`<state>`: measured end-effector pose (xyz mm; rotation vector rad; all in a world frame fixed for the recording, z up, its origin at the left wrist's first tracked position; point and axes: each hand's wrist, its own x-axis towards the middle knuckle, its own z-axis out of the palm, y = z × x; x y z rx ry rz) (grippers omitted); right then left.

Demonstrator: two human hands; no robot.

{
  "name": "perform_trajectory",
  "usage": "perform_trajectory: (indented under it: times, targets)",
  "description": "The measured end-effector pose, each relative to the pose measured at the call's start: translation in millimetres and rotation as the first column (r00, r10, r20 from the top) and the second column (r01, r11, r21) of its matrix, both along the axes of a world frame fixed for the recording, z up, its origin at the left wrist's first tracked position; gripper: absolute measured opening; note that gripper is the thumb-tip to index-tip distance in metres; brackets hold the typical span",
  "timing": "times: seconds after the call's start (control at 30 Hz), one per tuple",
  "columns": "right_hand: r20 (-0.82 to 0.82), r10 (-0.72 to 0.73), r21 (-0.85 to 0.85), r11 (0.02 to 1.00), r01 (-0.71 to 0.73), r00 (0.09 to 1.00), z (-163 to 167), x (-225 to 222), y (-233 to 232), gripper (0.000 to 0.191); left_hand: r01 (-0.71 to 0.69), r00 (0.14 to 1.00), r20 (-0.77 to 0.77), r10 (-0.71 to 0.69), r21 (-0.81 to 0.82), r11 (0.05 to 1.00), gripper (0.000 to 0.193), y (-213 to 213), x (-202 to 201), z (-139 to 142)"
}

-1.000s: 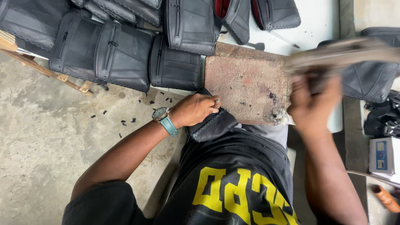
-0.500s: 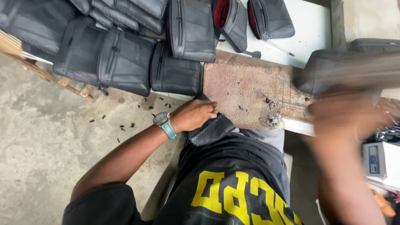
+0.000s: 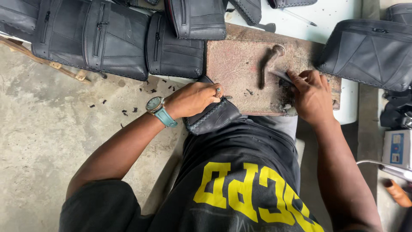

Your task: The person repairs black leather pouches by hand using a hammer and awl. They repeatedly mark stitching lines, punch holes, and hammer fasteners into place, then place finished pouches into a cardboard box.

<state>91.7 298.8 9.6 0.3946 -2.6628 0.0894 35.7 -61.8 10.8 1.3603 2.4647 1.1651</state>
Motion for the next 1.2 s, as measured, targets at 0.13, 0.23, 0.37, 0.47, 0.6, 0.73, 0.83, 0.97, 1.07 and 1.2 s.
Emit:
perform_trajectory:
  times: [0.13, 0.23, 0.37, 0.47, 0.6, 0.73, 0.83, 0.97, 1.07, 1.2]
  targets:
    - [0.055, 0.155, -0.252, 0.958, -0.137, 0.986, 12.1, 30.0, -34.2, 0.050, 0.021, 0.998, -0.059, -0.024, -0.062, 0.998, 0.018, 0.4, -7.2, 11.1]
    - [0.197, 0.371, -0.327, 0.898, -0.296, 0.907, -2.1, 51.5, -74.4, 0.054, 0.019, 0.991, -0.131, -0.031, -0.090, 0.996, 0.031, 8.1, -10.9, 7.3]
    - [0.319, 0.362, -0.151, 0.932, -0.330, 0.876, -11.6, 49.5, -110.5, 0.070, 0.038, 0.986, -0.150, -0.070, -0.206, 0.978, 0.022, 13.7, -13.3, -2.0]
    - [0.350, 0.291, -0.006, 0.951, -0.309, 0.890, -2.3, 39.0, -130.2, 0.068, -0.032, 0.999, -0.032, 0.029, -0.100, 0.995, 0.015, 11.2, -17.1, -3.5]
    - [0.391, 0.231, 0.045, 0.962, -0.270, 0.891, 12.2, 34.5, -141.2, 0.063, -0.211, 0.934, 0.299, 0.195, 0.022, 0.977, 0.019, 4.7, -19.1, -4.8]
    - [0.377, 0.232, 0.034, 0.964, -0.264, 0.897, 8.5, 33.5, -139.3, 0.063, -0.345, 0.820, 0.485, 0.304, -0.004, 0.939, 0.025, 2.3, -28.3, -9.1]
    - [0.381, 0.240, 0.011, 0.964, -0.264, 0.893, 0.7, 33.4, -135.1, 0.064, -0.340, 0.757, 0.605, 0.245, 0.044, 0.939, 0.026, 6.0, -32.3, -14.5]
    - [0.288, 0.298, -0.103, 0.954, -0.280, 0.910, -5.3, 36.2, -124.2, 0.058, -0.206, 0.626, 0.780, 0.000, 0.165, 0.964, 0.022, 20.4, -19.7, -28.1]
    - [0.217, 0.400, -0.310, 0.893, -0.325, 0.890, -9.0, 39.6, -108.0, 0.049, -0.192, 0.697, 0.714, 0.066, 0.097, 0.977, 0.021, 20.2, -17.6, -34.6]
    - [0.129, 0.480, -0.433, 0.814, -0.386, 0.868, -20.1, 43.1, -91.2, 0.043, -0.121, 0.666, 0.746, -0.026, 0.142, 0.982, 0.018, 13.9, -20.9, -39.5]
